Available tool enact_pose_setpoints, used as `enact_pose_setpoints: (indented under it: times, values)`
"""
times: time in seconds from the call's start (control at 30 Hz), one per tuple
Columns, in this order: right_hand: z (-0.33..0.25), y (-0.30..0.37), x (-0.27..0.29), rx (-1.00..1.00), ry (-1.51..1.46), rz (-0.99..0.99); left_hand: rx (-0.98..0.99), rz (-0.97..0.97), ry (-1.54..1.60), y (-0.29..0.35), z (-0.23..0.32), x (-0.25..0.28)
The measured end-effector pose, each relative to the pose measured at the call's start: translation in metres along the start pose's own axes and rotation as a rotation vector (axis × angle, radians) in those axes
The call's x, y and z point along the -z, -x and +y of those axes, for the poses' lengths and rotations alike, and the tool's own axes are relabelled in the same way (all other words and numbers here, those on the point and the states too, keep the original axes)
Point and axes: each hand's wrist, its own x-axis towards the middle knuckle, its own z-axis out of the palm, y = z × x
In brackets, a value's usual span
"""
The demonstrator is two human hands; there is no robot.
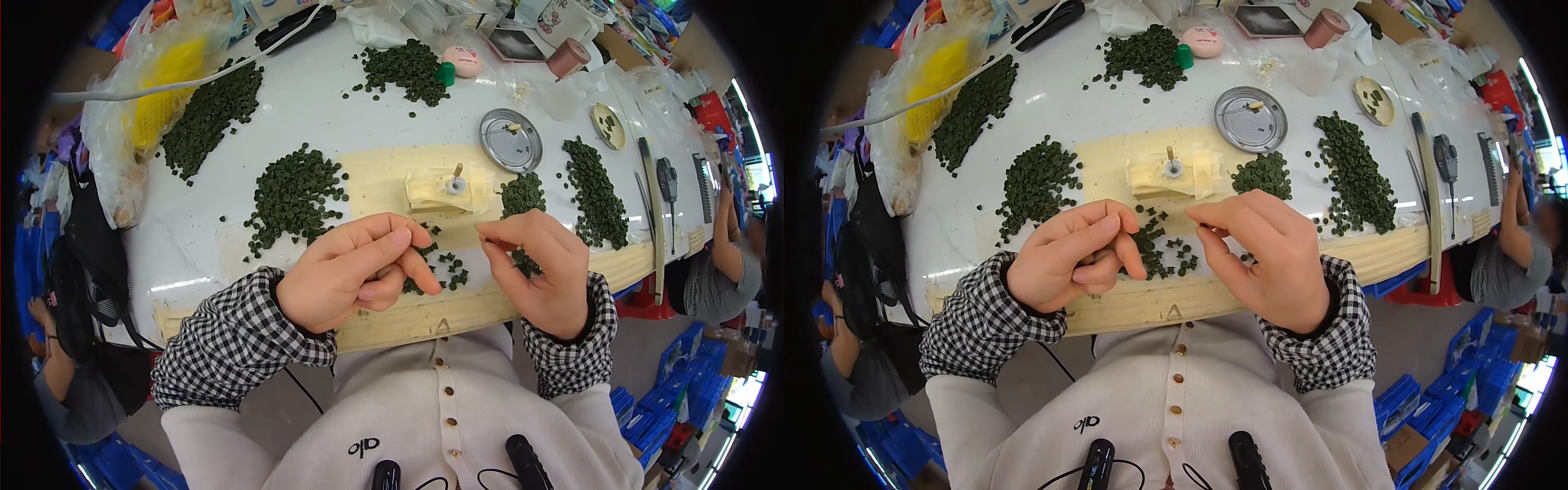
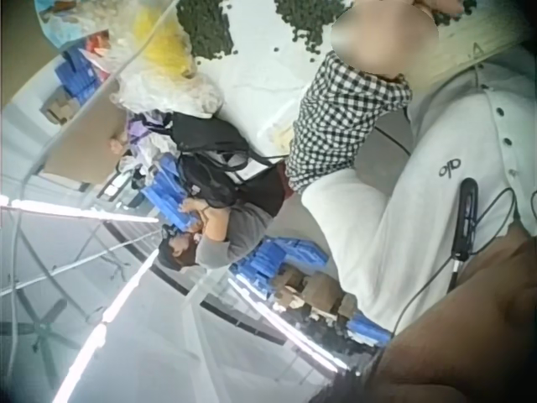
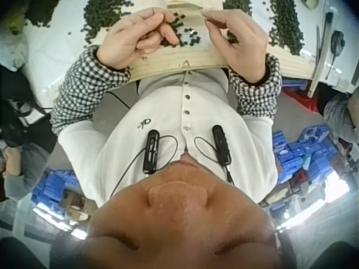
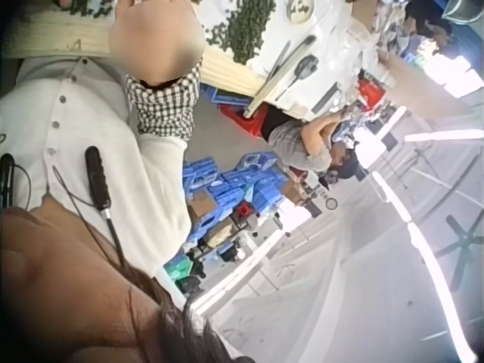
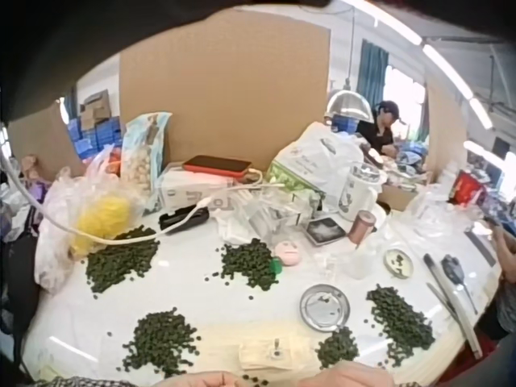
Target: The recorder is assembling small green components onto a larger white plastic part on a factory production table.
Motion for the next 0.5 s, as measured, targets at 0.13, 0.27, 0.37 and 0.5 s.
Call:
enact_pose_setpoints:
  times: [0.13,0.27,0.37,0.5]
  values:
    - [-0.006,-0.007,-0.005,-0.002,-0.187,-0.037,0.039,-0.029,-0.036,0.001,-0.002,0.006]
    - [0.001,-0.007,-0.017,-0.113,-0.440,-0.065,0.032,0.010,-0.049,0.001,-0.001,0.003]
    - [0.006,-0.005,-0.019,-0.165,-0.562,-0.084,-0.001,-0.001,0.010,0.001,-0.001,0.003]
    - [0.006,-0.003,-0.021,-0.321,-0.729,-0.078,-0.033,-0.003,0.002,0.000,-0.001,0.003]
